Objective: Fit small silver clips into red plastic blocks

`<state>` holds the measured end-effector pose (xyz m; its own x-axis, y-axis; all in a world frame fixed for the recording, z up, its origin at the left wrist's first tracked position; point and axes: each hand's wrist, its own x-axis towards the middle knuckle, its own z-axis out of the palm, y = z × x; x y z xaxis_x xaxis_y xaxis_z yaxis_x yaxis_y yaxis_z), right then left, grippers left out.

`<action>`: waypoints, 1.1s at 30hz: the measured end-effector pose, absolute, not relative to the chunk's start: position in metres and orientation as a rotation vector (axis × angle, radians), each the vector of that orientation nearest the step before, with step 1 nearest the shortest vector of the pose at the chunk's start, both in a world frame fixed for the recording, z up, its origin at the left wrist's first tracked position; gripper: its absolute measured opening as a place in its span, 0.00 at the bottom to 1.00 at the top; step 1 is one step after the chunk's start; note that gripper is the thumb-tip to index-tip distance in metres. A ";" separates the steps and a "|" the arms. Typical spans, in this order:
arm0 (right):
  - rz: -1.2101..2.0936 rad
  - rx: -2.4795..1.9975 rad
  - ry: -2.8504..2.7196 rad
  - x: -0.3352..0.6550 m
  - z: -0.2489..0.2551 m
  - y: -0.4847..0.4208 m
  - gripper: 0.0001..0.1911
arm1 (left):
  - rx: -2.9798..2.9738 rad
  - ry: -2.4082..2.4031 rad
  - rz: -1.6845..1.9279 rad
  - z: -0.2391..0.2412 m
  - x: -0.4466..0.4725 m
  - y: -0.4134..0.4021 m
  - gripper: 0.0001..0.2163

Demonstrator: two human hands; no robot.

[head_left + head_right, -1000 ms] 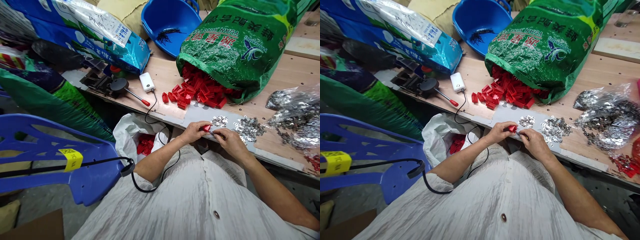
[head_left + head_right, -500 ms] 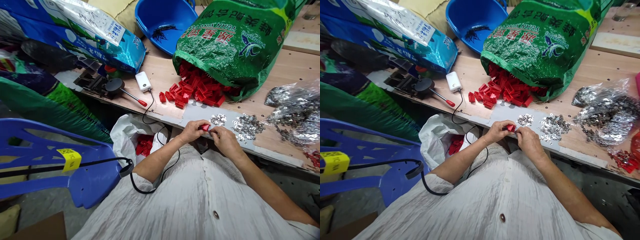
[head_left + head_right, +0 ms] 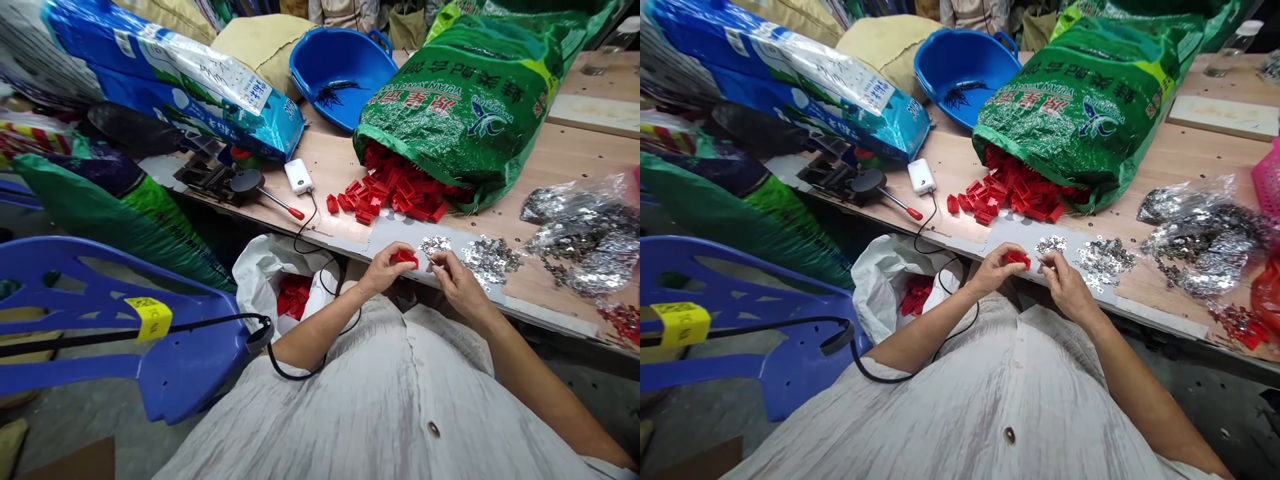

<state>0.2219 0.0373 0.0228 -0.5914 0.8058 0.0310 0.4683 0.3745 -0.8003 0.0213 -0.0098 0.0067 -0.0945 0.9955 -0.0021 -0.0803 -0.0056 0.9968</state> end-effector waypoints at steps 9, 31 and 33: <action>1.036 -1.044 -2.400 0.214 0.039 0.026 0.22 | 0.194 0.729 1.324 0.023 0.038 -0.023 0.08; 0.651 -1.433 -2.174 0.264 0.019 0.068 0.14 | 0.450 1.112 1.396 0.031 -0.037 -0.062 0.21; 0.433 -1.516 -2.233 0.279 0.014 0.082 0.13 | 0.527 1.289 1.433 0.036 -0.068 -0.081 0.25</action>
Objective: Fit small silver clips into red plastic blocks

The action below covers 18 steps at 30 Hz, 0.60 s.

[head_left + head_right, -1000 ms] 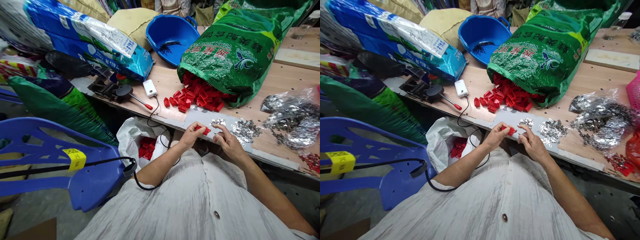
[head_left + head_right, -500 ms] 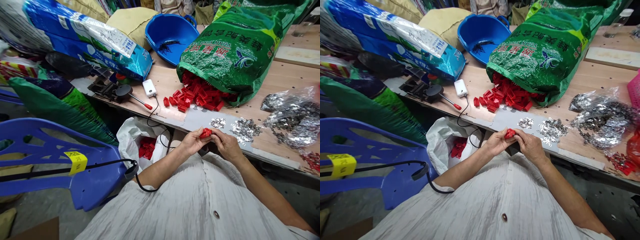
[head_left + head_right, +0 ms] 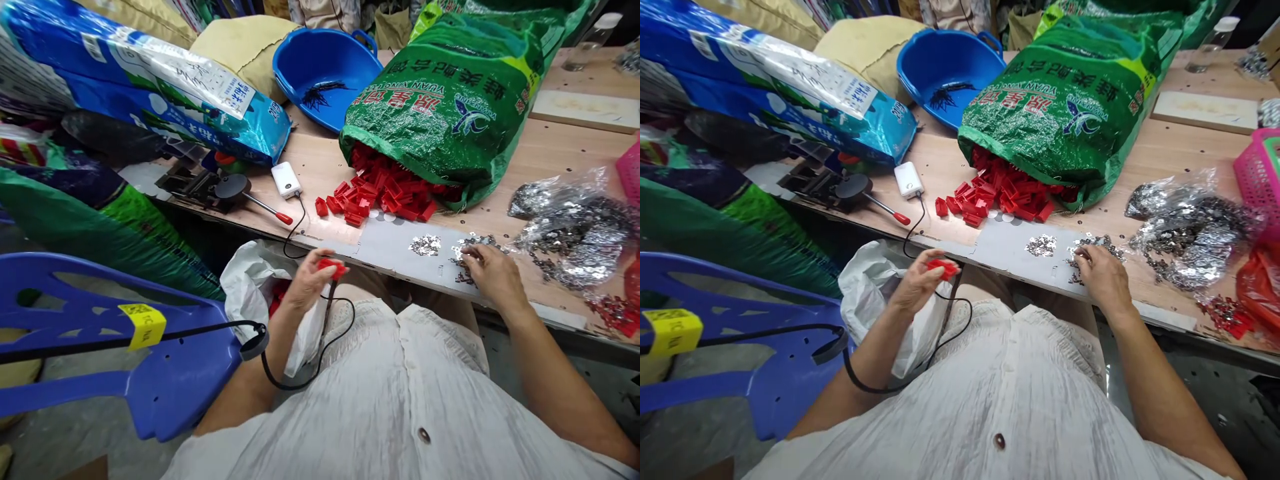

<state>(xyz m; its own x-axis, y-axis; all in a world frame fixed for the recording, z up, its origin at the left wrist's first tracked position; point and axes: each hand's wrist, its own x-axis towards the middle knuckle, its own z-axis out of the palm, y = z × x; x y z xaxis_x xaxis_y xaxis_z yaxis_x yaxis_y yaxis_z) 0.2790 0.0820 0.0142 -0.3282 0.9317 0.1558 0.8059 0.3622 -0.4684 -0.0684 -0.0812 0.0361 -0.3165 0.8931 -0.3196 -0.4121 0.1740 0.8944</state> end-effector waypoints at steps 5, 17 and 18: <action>0.212 -1.548 -2.387 0.283 0.010 0.100 0.13 | 0.585 1.804 1.336 0.036 -0.140 -0.139 0.26; 0.206 -1.537 -2.496 0.268 0.008 0.116 0.13 | 1.051 2.074 1.232 0.029 -0.140 -0.111 0.22; 0.209 -1.535 -2.482 0.270 0.008 0.116 0.12 | 1.157 2.058 1.221 0.030 -0.132 -0.095 0.21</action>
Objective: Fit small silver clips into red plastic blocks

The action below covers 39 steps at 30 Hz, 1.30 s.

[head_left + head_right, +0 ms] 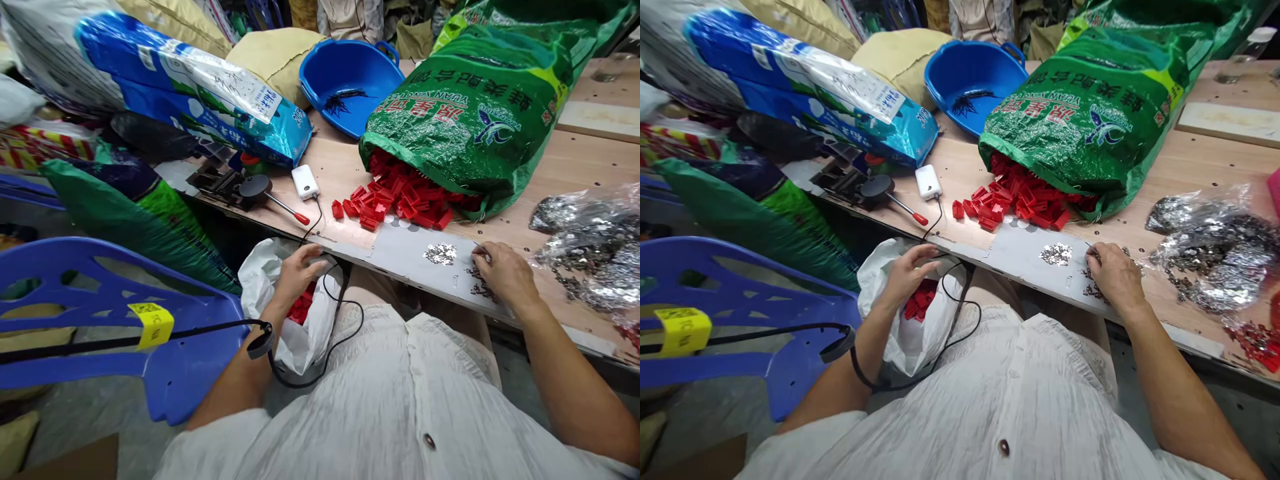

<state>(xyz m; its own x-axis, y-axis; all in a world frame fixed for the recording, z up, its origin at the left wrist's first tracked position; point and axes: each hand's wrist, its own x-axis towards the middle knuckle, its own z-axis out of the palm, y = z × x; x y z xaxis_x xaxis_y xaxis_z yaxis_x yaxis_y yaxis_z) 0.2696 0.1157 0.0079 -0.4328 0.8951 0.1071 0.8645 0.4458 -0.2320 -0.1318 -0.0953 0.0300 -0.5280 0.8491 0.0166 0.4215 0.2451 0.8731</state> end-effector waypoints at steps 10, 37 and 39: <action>0.298 -1.447 -2.340 0.282 0.002 0.108 0.13 | 1.928 2.093 0.863 0.024 -0.075 0.059 0.25; 0.554 -1.480 -2.051 0.272 0.014 0.090 0.11 | -0.093 0.908 1.367 0.044 0.011 0.000 0.03; 0.588 -1.460 -2.018 0.265 0.021 0.084 0.10 | -0.162 0.876 1.363 0.044 0.018 -0.002 0.04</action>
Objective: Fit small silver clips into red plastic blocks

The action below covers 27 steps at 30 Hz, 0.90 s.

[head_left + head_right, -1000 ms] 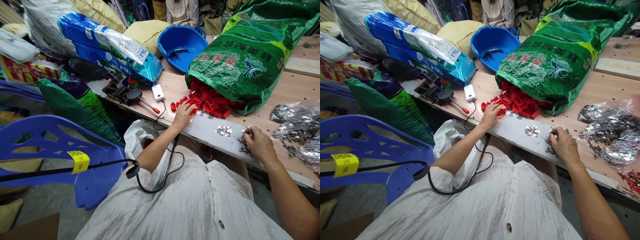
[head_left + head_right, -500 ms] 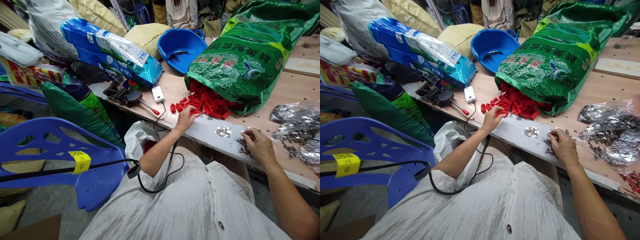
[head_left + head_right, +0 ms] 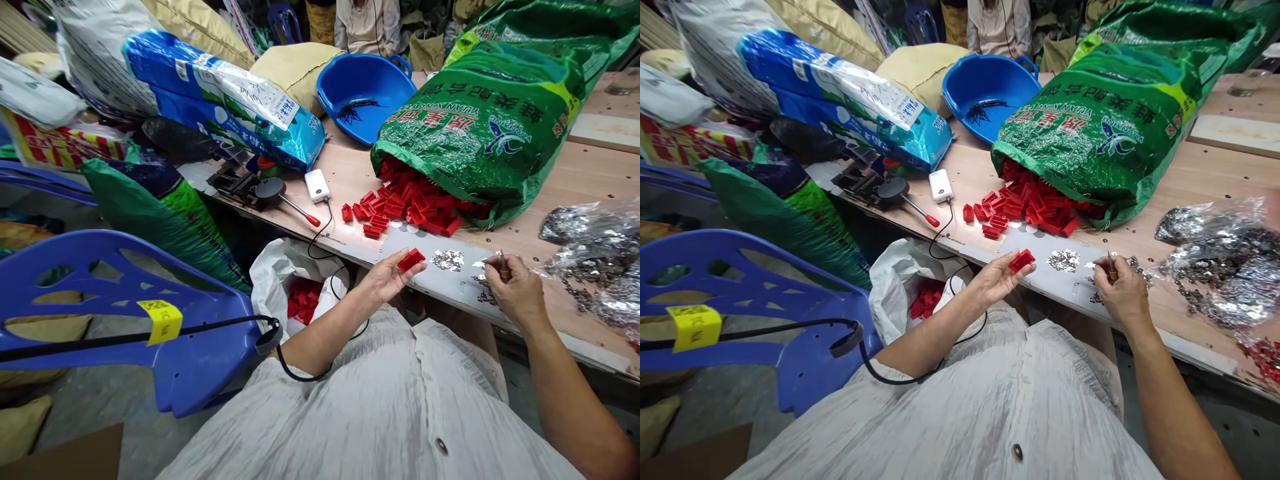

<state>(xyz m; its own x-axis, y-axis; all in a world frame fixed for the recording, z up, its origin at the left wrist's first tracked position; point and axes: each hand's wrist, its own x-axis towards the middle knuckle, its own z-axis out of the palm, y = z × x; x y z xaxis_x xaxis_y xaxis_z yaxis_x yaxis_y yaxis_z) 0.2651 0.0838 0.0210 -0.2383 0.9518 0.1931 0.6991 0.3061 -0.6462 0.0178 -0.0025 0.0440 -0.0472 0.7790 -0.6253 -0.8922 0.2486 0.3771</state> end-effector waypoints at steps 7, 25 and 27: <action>0.802 -1.227 -2.027 0.232 0.040 0.053 0.08 | -0.219 0.799 1.289 0.037 0.034 -0.007 0.07; 0.778 -0.973 -2.144 0.218 0.037 0.047 0.04 | -0.022 0.765 1.027 0.041 0.038 -0.018 0.12; 0.752 -0.897 -2.183 0.219 0.039 0.048 0.04 | -0.034 0.768 1.011 0.041 0.038 -0.018 0.12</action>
